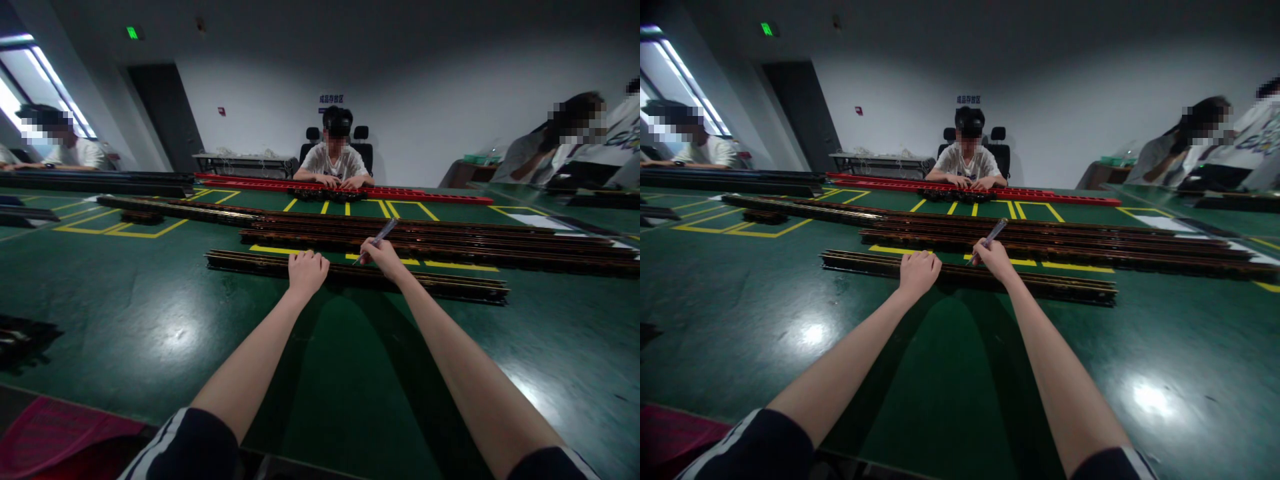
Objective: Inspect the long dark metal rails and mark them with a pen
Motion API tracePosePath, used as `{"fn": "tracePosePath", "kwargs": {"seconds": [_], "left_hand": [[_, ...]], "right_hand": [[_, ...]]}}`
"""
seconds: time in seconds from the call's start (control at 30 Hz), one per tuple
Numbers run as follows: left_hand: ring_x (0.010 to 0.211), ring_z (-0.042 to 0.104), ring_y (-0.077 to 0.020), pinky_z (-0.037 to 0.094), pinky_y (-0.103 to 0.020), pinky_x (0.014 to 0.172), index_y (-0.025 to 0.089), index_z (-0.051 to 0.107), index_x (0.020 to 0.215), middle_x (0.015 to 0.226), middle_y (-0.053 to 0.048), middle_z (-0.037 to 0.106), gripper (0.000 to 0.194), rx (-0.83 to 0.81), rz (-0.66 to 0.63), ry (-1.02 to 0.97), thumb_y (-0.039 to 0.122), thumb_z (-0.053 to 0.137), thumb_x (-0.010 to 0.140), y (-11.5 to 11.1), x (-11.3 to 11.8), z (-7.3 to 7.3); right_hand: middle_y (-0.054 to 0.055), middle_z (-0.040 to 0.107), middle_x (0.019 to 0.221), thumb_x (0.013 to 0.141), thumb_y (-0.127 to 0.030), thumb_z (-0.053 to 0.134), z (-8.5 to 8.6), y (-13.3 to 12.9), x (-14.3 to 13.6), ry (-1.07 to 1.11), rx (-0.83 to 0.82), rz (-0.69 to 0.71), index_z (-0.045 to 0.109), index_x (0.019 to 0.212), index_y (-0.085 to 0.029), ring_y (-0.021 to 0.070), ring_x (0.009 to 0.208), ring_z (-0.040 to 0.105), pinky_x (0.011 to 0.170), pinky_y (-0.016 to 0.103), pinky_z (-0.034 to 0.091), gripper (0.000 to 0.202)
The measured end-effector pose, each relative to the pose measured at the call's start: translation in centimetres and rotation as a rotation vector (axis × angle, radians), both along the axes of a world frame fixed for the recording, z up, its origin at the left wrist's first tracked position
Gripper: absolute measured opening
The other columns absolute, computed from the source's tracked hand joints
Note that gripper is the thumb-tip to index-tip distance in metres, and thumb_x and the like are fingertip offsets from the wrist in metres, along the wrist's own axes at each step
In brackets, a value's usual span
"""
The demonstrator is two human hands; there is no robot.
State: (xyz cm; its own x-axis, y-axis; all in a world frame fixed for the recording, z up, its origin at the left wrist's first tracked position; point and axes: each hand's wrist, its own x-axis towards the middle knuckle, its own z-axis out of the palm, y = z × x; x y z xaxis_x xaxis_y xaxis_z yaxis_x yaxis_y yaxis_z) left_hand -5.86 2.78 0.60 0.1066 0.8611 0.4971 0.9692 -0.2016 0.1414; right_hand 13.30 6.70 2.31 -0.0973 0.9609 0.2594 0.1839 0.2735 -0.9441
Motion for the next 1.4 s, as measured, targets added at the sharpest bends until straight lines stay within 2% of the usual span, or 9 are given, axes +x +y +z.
{"fn": "tracePosePath", "kwargs": {"seconds": [1.4], "left_hand": [[0.086,0.063,-0.0244,0.042,-0.040,0.080,0.014,0.071,0.084,0.092,-0.012,0.071,0.044,0.009,-0.010,-0.009,0.029,0.031,0.093,0.14,-0.01,-0.16]], "right_hand": [[-0.001,0.058,0.049,0.070,-0.022,0.058,0.29,-0.26,-0.12,0.008,-0.015,-0.004,0.053,0.056,-0.018,0.0112,0.046,0.057,0.053,0.023,0.049,0.016]]}}
